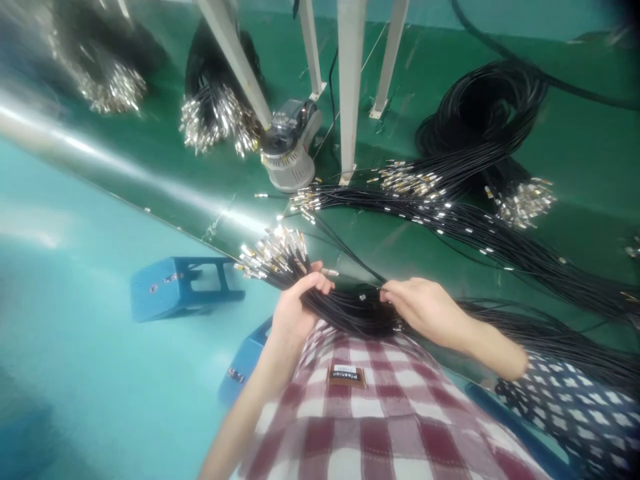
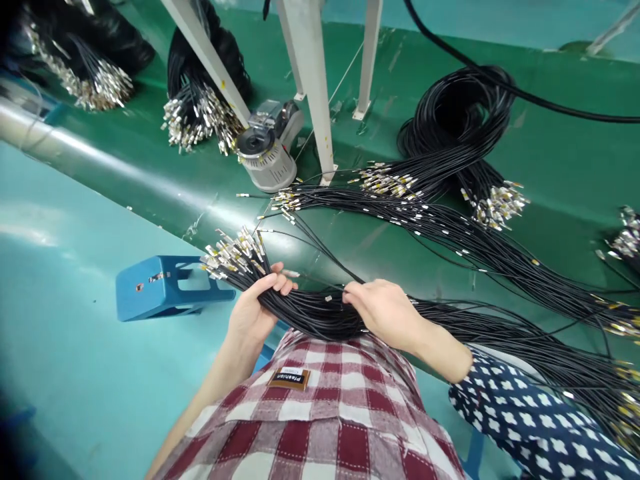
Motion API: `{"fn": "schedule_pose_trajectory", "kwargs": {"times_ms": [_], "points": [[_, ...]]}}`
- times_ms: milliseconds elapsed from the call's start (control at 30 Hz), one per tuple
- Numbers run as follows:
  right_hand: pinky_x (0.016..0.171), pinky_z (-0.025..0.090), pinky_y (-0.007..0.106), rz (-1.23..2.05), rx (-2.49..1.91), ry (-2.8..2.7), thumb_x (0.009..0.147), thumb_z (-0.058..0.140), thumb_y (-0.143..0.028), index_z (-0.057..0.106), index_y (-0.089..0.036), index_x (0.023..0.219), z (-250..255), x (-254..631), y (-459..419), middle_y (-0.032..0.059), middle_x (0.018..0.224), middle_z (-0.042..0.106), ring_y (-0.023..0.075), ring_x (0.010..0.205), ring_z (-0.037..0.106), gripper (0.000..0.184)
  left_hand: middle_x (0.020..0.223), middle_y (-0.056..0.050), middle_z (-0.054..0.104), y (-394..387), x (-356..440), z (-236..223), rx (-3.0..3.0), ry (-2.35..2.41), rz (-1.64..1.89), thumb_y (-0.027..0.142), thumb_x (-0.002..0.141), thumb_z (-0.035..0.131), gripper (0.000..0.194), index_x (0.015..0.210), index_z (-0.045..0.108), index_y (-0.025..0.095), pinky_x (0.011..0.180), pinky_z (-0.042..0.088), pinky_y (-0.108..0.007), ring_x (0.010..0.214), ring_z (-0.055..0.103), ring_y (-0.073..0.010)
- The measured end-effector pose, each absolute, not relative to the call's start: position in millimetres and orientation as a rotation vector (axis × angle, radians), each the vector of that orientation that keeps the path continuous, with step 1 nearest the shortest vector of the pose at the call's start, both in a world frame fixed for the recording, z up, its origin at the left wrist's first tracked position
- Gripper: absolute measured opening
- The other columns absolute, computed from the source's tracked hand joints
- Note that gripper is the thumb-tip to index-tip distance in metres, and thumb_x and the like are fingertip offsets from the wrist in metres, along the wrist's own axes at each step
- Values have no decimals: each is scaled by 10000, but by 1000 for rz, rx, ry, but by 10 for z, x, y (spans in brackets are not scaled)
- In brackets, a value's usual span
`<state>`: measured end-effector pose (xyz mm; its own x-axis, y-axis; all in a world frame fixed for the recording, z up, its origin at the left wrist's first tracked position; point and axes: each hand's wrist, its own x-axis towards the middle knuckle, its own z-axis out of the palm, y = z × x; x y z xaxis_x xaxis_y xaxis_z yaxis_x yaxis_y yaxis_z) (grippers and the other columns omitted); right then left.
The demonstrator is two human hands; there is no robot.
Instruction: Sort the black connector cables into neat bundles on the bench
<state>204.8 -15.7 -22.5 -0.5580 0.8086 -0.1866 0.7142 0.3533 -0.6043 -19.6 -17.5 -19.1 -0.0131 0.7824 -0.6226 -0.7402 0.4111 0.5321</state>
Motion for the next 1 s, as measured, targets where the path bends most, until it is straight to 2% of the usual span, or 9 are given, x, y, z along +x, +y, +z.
{"fn": "schedule_pose_trajectory", "kwargs": {"times_ms": [167,300,400,467,567,667,800,900,1000], "points": [[635,369,256,1176,-1490,-2292,1009,275,-321,577,-223,910,-170,1779,-38,3,678,632,158,650,582,333,664,5,597,-148,-252,-249,54,993,1164,126,708,692,360,1067,669,121,662,479,-267,567,519,-99],[655,360,267,1088,-1397,-2579,1002,341,-331,633,-212,877,-160,1436,173,28,744,675,164,664,589,340,742,-50,665,-135,-328,-322,62,955,1073,157,678,715,244,915,710,102,624,491,-270,566,553,-114],[703,394,258,1335,-1167,-2655,998,380,-401,683,-213,758,-307,1533,418,24,766,692,158,722,611,430,611,-34,620,-142,-403,-418,-29,989,1063,192,670,731,165,801,711,94,593,493,-243,571,572,-126],[714,414,241,1474,-1265,-2563,1006,348,-431,704,-227,717,-487,1628,632,6,797,701,143,756,626,502,636,-37,635,-144,-442,-478,-120,1010,1086,190,664,733,154,786,709,99,589,506,-238,572,580,-120],[734,424,259,1251,-1631,-2495,982,423,-416,725,-242,875,-841,1506,947,16,951,699,169,865,633,364,786,-61,695,-132,-465,-528,-231,1024,1121,139,654,718,110,760,702,114,643,546,-266,631,621,-129],[776,428,295,1100,-1704,-2481,926,545,-374,674,-225,1093,-1187,1086,1139,71,1134,633,218,970,611,258,921,-103,725,-115,-452,-528,-271,1033,1127,104,654,702,67,718,692,123,787,564,-333,808,678,-194],[791,434,303,1069,-1736,-2413,929,529,-310,671,-202,1036,-1448,666,1226,97,1187,590,221,977,608,208,726,-72,695,-119,-420,-506,-284,1057,1148,137,666,723,52,683,678,119,883,530,-398,744,672,-199],[795,432,301,1103,-1734,-2324,949,460,-242,658,-184,955,-1439,687,1241,92,1107,637,210,948,618,207,581,6,570,-128,-404,-497,-231,1006,1204,151,681,725,76,684,657,116,814,525,-345,588,573,-121],[753,444,264,1191,-1661,-2227,967,426,-261,612,-199,1062,-1230,911,1189,42,946,691,170,856,638,218,572,33,501,-131,-388,-482,-183,980,1223,148,688,726,92,727,647,121,746,501,-302,564,507,-97]]}}
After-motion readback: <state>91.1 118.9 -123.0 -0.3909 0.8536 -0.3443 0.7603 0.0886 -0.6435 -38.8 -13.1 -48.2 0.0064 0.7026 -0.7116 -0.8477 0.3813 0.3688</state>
